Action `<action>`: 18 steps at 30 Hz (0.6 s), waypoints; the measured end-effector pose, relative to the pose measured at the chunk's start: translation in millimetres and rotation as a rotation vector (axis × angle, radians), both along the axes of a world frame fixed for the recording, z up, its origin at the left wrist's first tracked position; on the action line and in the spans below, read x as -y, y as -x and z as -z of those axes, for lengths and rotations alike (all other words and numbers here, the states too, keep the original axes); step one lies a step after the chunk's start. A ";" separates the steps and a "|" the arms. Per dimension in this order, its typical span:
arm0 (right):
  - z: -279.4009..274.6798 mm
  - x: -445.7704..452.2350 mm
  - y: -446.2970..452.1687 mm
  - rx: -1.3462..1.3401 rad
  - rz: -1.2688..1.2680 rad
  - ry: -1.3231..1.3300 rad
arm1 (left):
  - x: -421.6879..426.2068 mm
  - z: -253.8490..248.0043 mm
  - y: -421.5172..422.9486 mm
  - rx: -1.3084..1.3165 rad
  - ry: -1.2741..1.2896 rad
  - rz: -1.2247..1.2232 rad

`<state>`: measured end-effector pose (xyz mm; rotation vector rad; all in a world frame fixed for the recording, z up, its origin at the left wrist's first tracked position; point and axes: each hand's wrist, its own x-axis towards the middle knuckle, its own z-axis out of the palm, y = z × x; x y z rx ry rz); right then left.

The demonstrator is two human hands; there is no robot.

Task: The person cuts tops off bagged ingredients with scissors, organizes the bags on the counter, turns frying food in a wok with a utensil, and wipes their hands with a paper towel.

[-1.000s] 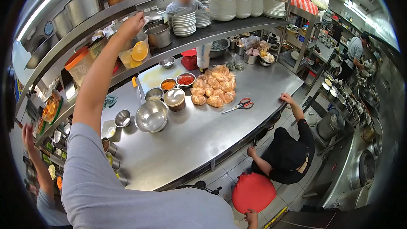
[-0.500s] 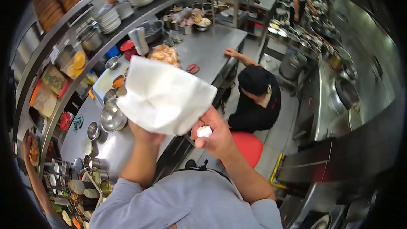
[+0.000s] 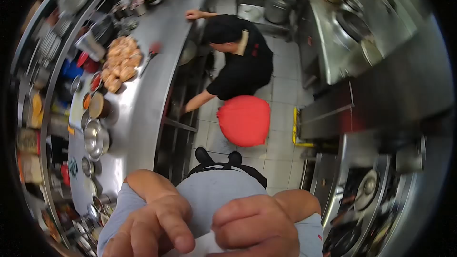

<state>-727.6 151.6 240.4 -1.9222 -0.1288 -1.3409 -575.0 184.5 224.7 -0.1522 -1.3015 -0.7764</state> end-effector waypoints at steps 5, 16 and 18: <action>-11.0 -25.4 12.9 -0.027 0.250 -0.146 | -1.3 8.6 48.7 -0.207 -0.087 0.120; -20.3 -57.6 20.3 0.015 0.873 -0.255 | 21.2 -11.8 58.1 -0.077 -0.216 0.350; -16.5 -59.7 11.8 0.073 0.930 -0.272 | 27.8 -1.9 47.3 0.011 -0.124 0.446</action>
